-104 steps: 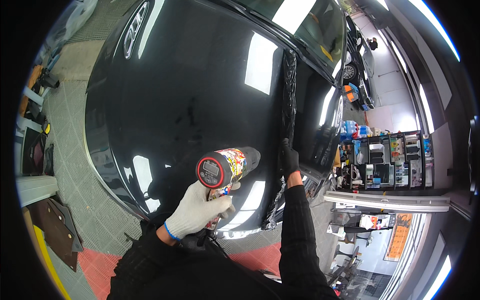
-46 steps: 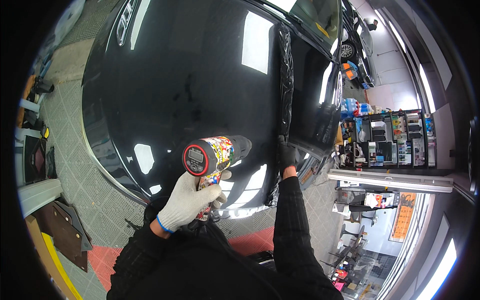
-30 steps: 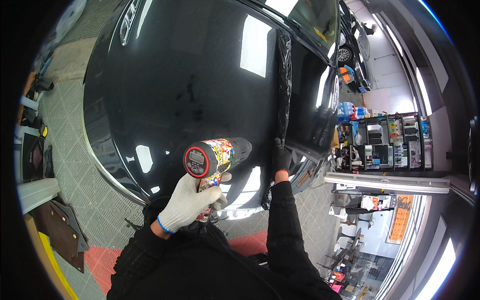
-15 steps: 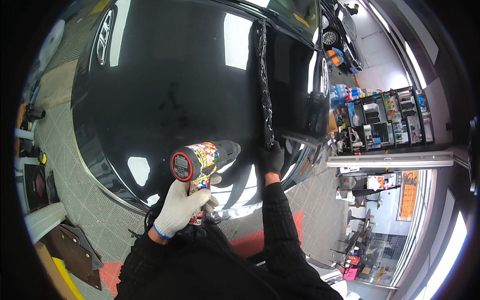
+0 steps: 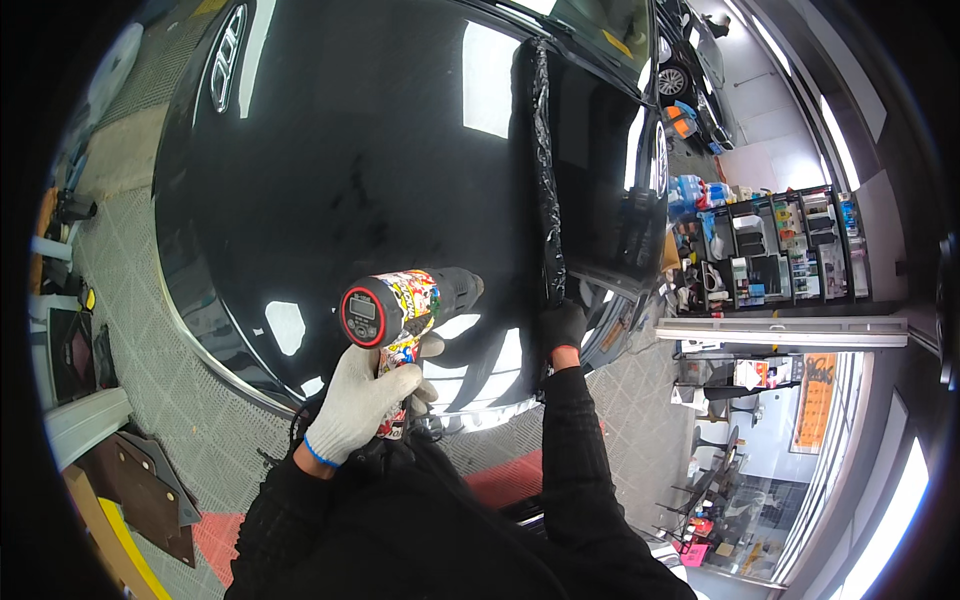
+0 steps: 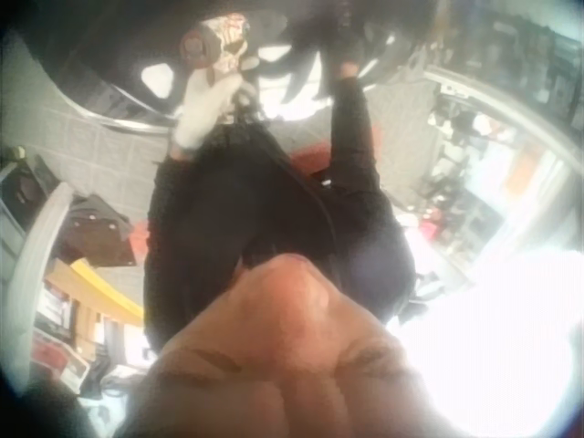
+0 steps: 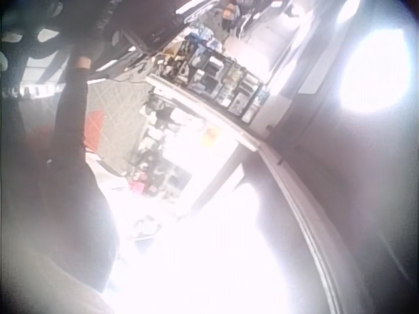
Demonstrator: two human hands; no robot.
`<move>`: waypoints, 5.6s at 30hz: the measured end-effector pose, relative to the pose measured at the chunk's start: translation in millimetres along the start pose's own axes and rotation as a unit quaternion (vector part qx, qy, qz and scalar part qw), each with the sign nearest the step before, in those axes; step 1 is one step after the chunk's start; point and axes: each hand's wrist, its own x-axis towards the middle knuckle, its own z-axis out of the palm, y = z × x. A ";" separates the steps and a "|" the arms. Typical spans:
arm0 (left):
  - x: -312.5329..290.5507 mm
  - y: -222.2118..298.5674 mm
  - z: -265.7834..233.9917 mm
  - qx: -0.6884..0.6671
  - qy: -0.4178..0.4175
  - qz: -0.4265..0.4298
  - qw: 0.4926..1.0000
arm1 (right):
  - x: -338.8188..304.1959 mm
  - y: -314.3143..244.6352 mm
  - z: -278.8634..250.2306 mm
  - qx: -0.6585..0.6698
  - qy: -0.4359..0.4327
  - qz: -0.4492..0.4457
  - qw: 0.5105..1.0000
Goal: The person uses a heat gun to warm a black vinyl wrap on the front of a car and peels it off by hand. The wrap is removed in sections from the hood and front bumper area, with the person repeatedly heating and pulling the material away from the paint.
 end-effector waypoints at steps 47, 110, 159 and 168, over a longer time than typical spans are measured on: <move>-20.0 -4.4 1.7 0.029 -0.009 -0.024 0.999 | -66.1 34.0 -5.0 0.128 0.001 0.078 0.989; -51.0 -32.1 -21.7 0.100 -0.061 -0.028 0.993 | -100.1 39.5 -9.7 0.044 -0.029 0.038 0.998; -105.0 -110.4 20.6 0.104 0.046 -0.030 0.993 | -54.6 101.1 -17.2 0.188 -0.325 -0.064 0.925; -126.7 -130.5 16.4 0.085 0.025 -0.034 0.996 | -59.1 179.2 -0.1 0.615 -0.281 -0.116 0.727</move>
